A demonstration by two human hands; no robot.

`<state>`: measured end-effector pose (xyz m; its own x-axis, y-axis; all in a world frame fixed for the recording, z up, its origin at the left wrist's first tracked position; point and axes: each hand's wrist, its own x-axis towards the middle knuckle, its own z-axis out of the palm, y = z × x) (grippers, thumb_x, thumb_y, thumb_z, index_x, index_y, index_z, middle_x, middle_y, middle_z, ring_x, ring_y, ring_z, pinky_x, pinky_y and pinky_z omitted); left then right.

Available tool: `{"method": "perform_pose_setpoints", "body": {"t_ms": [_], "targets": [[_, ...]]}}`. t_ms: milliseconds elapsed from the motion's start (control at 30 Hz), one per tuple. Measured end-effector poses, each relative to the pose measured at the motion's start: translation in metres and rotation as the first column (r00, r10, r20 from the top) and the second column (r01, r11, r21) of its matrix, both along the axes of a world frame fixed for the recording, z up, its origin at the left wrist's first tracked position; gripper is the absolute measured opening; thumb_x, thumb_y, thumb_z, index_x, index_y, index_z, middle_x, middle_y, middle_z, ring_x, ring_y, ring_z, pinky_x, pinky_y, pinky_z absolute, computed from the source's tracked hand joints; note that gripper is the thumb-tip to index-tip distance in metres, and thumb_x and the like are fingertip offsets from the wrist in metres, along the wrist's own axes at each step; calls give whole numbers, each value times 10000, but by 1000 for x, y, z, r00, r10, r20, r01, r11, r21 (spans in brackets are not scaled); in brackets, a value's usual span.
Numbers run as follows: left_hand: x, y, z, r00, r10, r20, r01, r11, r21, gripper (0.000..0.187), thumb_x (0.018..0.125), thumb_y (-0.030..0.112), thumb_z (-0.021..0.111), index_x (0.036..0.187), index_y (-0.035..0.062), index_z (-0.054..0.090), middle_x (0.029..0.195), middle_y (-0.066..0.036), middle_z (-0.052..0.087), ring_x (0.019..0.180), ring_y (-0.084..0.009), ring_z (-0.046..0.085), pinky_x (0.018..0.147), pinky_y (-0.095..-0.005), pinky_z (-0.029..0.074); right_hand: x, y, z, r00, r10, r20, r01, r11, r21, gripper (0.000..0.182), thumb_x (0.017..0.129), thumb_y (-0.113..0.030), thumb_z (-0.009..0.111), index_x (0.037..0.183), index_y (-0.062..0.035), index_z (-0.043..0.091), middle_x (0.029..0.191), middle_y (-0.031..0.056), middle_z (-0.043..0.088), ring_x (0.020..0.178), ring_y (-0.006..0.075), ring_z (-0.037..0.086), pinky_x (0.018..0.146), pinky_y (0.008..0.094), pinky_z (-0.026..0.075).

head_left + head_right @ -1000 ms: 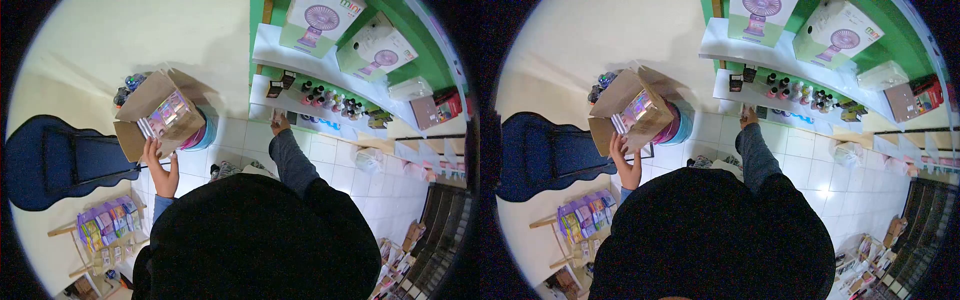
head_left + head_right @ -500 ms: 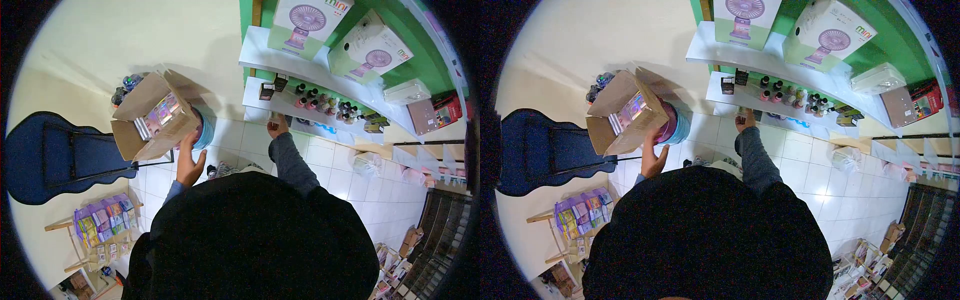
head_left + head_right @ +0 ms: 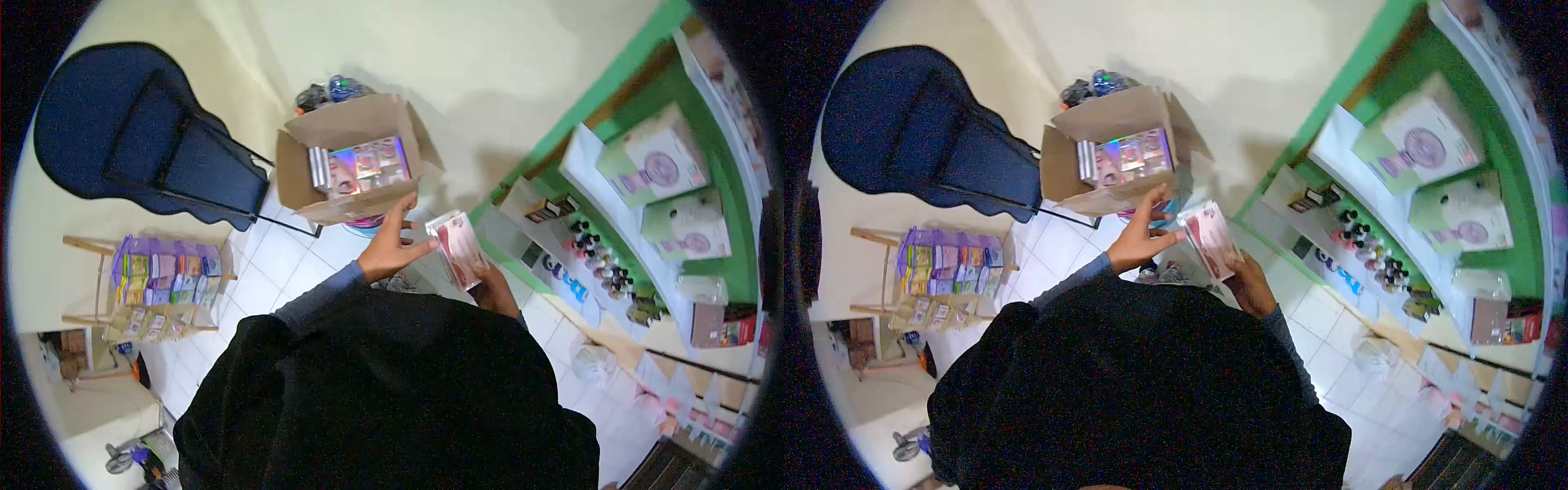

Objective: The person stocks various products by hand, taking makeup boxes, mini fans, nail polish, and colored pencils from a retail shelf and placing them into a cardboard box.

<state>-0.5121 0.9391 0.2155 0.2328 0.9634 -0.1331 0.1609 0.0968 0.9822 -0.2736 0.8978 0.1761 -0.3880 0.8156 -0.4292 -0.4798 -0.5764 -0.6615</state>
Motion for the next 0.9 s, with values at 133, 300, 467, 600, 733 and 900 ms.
{"method": "perform_pose_setpoints", "body": {"t_ms": [133, 300, 467, 600, 733, 900], "targets": [[-22, 12, 14, 960, 60, 273, -71, 997, 30, 895, 777, 139, 723, 1414, 94, 96, 1287, -172, 373, 1114, -226, 482, 875, -358, 479, -54, 43, 49, 987, 139, 76, -148, 980, 134, 522, 861, -202, 591, 1291, 20, 393, 1215, 116, 520, 1065, 198, 548, 912, 336, 447], [-74, 27, 36, 899, 144, 413, -204, 973, 105, 875, 786, 3, 666, 1422, 109, 74, 1293, -145, 405, 1178, -223, 456, 959, -366, 408, -123, 81, 57, 956, 195, 218, -259, 911, 321, 541, 853, -222, 616, 1283, 23, 397, 1177, 107, 537, 1055, 185, 541, 900, 327, 443], [-131, 41, 43, 920, 148, 364, -206, 970, 128, 890, 774, -13, 655, 1433, 109, 70, 1278, -160, 418, 1144, -211, 484, 946, -348, 426, -183, 128, 81, 879, 228, 418, -433, 748, 502, 581, 816, -237, 672, 1280, 2, 415, 1179, 108, 536, 1030, 179, 542, 884, 310, 435], [-174, 60, 27, 911, 191, 366, -269, 947, 175, 901, 791, 35, 663, 1436, 40, 36, 1285, -152, 420, 1138, -202, 477, 924, -348, 435, -225, 169, 69, 817, 326, 475, -547, 697, 463, 536, 801, -223, 693, 1226, -2, 452, 1132, 103, 555, 1023, 171, 540, 863, 301, 446], [-228, 73, 27, 891, 453, 38, -449, 862, 236, 881, 785, 260, 706, 1417, 10, 145, 1288, -184, 384, 1092, -255, 471, 859, -350, 453, -256, 194, 80, 816, 198, 543, -478, 758, 443, 519, 764, -200, 714, 1160, 12, 455, 1070, 114, 581, 972, 181, 575, 810, 298, 480], [-260, 69, -10, 846, 399, -355, -351, 916, 194, 850, 761, 244, 702, 1374, -60, 197, 1299, -278, 356, 1055, -286, 510, 862, -323, 465, -277, 222, 16, 487, 26, 873, -704, 603, 375, 718, 627, -247, 772, 1183, 22, 406, 1053, 214, 588, 945, 305, 611, 812, 361, 493]]}}
